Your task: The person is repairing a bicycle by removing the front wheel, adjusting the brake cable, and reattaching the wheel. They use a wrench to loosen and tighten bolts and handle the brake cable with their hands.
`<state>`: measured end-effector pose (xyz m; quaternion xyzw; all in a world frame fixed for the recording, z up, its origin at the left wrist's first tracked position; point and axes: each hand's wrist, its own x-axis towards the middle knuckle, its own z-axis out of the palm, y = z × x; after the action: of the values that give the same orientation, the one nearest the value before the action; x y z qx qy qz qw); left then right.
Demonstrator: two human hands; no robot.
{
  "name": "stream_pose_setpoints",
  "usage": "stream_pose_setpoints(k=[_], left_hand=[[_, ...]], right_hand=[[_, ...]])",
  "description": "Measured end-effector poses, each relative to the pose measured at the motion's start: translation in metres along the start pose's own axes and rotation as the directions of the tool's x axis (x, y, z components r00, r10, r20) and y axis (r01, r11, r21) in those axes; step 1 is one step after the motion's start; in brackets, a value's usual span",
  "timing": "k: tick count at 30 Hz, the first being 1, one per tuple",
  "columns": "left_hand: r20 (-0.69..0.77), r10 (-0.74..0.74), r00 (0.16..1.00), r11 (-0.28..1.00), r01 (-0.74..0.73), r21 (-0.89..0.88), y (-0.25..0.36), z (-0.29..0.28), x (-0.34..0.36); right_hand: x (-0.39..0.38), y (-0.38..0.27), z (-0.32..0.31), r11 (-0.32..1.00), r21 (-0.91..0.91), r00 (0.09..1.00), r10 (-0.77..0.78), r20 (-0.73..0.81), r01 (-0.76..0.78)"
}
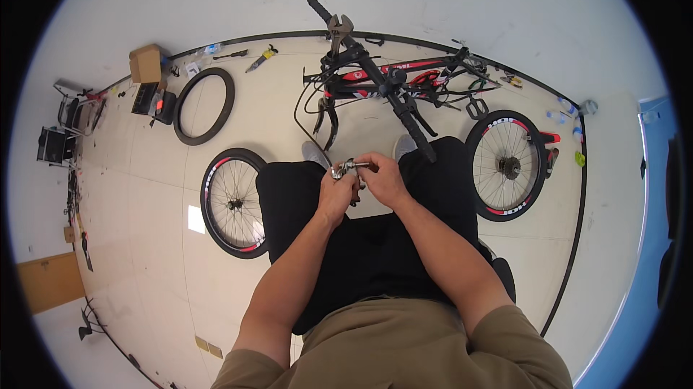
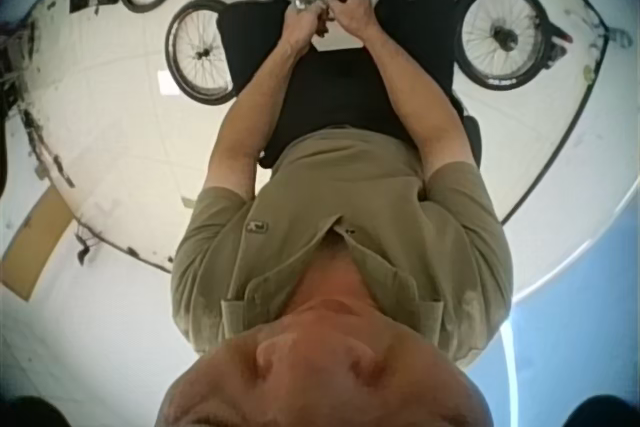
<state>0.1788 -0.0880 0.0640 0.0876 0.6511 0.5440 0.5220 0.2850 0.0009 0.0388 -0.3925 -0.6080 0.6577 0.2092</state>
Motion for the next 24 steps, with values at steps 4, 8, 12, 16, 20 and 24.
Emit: stream_pose_setpoints(k=[4,8,12,16,20,24], left_hand=[[-0.001,-0.001,1.0,1.0,0.001,0.01,0.0,0.0,0.001],[0.001,0.006,1.0,1.0,-0.006,0.009,-0.001,-0.002,0.001],[0.005,-0.004,1.0,1.0,0.004,0.0,-0.005,-0.002,0.003],[-0.006,-0.001,1.0,1.0,0.001,-0.017,-0.003,-0.001,0.001],[0.009,0.007,1.0,1.0,-0.006,-0.025,-0.007,-0.002,0.004],[0.009,0.006,1.0,0.999,-0.005,-0.034,-0.005,0.0,0.002]], right_hand=[[-0.001,0.001,0.002,0.999,0.033,1.0,0.029,0.004,-0.029],[0.001,0.007,-0.002,0.997,-0.073,0.999,-0.006,0.051,0.01],[0.003,0.014,-0.001,0.982,-0.025,0.981,-0.188,-0.046,0.187],[0.001,0.002,0.002,1.0,0.014,1.0,0.003,-0.028,-0.003],[0.004,0.005,0.002,0.999,-0.033,0.999,0.03,0.018,-0.029],[0.001,0.0,0.0,0.997,-0.064,0.998,0.047,0.036,-0.045]])
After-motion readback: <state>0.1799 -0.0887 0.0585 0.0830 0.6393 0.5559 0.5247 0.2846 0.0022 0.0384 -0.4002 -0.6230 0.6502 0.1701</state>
